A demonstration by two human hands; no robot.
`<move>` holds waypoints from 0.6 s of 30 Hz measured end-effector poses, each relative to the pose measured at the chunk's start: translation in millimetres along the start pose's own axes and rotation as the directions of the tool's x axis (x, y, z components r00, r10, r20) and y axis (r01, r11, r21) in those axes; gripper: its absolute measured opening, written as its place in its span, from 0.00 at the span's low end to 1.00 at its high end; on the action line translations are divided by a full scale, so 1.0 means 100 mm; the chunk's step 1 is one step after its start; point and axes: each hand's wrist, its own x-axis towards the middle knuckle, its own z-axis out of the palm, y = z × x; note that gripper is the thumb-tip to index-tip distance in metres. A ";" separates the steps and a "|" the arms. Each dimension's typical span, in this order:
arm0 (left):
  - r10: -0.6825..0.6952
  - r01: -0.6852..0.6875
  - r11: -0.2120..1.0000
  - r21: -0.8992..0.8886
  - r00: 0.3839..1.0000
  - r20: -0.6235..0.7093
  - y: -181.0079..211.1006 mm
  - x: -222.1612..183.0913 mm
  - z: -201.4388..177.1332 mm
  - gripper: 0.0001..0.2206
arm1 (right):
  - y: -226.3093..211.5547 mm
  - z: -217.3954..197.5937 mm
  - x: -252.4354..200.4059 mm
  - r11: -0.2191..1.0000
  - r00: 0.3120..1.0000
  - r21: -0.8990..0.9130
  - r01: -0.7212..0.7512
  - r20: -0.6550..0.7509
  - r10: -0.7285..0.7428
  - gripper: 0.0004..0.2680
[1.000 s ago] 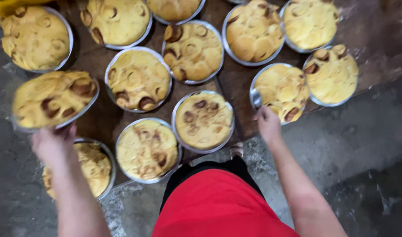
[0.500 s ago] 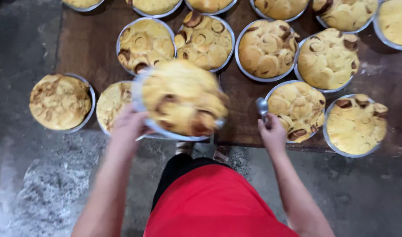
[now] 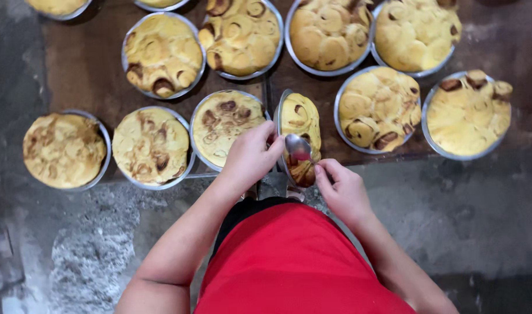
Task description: The person uses a spoon to loosen and remove several round loaves of bread from individual metal baking tins on a wooden table.
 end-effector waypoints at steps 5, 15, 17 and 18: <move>0.028 -0.027 0.997 0.072 0.999 -0.017 0.00 0.05 0.14 0.12 | -0.01 0.01 0.01 0.999 0.999 -0.031 -0.031 -0.035 0.030 0.07; 0.170 -0.188 0.972 -0.141 0.977 -0.132 -0.28 0.01 0.48 0.09 | -0.03 0.04 -0.06 0.978 0.976 0.046 -0.204 -0.071 0.207 0.07; 0.225 -0.235 0.970 -0.067 0.966 -0.129 -0.26 0.02 0.43 0.08 | 0.07 0.15 -0.10 0.998 0.991 0.063 0.013 -0.131 -0.005 0.07; 0.230 -0.240 0.968 -0.069 0.965 -0.130 -0.23 0.04 0.40 0.08 | 0.16 0.17 -0.09 0.998 0.991 0.060 0.015 -0.135 -0.007 0.07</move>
